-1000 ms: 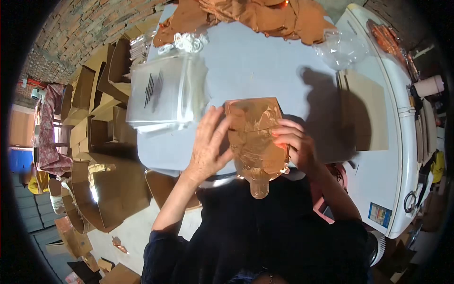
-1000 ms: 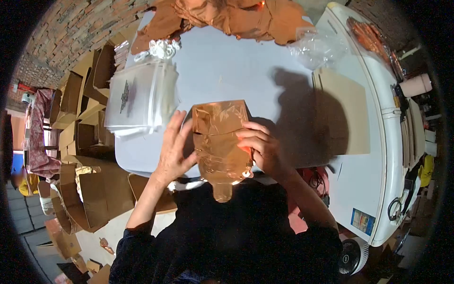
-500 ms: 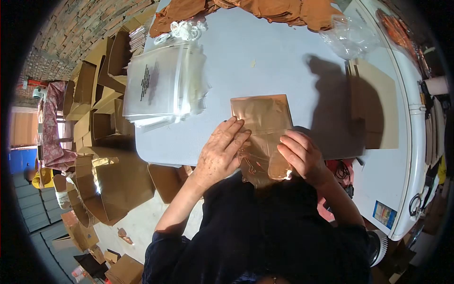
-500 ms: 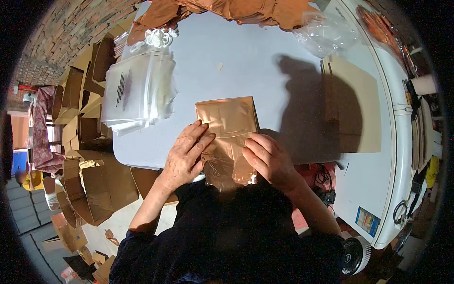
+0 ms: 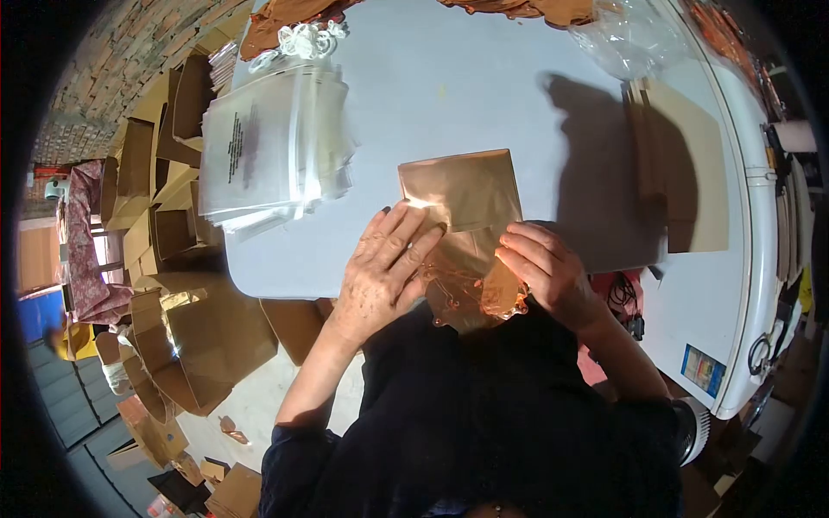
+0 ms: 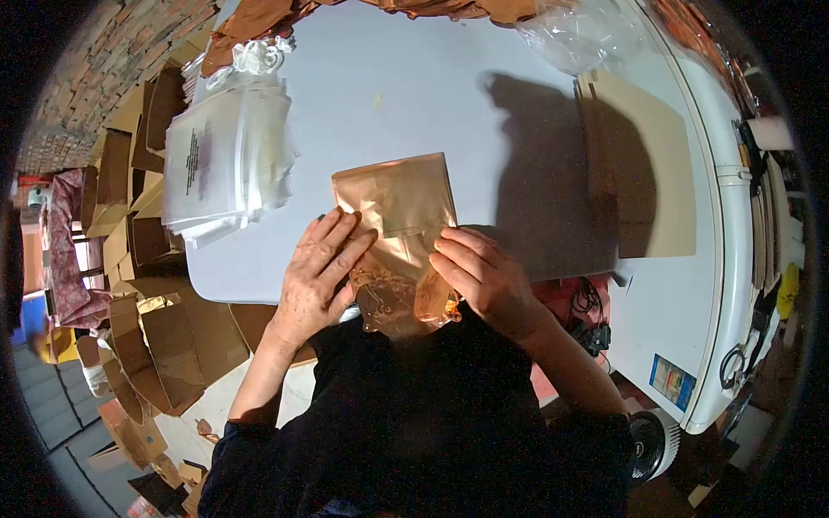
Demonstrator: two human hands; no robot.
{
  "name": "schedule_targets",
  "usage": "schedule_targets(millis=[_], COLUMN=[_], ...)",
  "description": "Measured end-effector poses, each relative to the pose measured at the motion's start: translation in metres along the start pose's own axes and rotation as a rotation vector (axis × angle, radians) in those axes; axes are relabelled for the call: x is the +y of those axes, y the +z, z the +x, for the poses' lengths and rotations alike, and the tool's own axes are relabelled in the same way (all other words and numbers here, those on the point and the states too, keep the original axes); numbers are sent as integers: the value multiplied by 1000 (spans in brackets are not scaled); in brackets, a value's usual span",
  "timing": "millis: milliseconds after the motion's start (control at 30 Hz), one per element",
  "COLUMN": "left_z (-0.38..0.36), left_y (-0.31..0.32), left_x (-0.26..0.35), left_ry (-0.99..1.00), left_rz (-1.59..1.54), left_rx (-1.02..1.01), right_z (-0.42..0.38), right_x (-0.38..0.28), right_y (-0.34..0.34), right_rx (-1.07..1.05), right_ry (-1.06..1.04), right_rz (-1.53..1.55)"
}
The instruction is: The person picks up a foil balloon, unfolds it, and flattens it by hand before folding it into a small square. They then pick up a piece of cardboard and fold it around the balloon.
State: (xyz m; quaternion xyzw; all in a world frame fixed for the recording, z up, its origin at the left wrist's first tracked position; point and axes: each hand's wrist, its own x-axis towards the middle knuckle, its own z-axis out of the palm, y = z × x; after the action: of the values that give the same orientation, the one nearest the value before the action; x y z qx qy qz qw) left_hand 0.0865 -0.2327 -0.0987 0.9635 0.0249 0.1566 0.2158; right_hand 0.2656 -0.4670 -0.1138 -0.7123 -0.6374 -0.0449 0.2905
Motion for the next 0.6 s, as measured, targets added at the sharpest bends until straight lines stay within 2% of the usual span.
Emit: schedule_targets(millis=[200,333,433,533,600], left_z=[-18,-12,-2,3,20], left_y=[18,13,-11,-26,-35], left_x=[-1,5,14,3,-4], left_ry=[153,135,112,118,87], left_rz=[-91,-106,-224,-359,-229], left_rx=[-44,-92,-209,-203,-183], right_z=[0,0,2,0,-2], right_x=[1,0,1,4,5], right_y=[3,-2,-9,-10,-7], right_rx=[44,7,-40,-73,-66], right_ry=[-8,-24,5,14,8], right_rz=[30,13,52,84,93])
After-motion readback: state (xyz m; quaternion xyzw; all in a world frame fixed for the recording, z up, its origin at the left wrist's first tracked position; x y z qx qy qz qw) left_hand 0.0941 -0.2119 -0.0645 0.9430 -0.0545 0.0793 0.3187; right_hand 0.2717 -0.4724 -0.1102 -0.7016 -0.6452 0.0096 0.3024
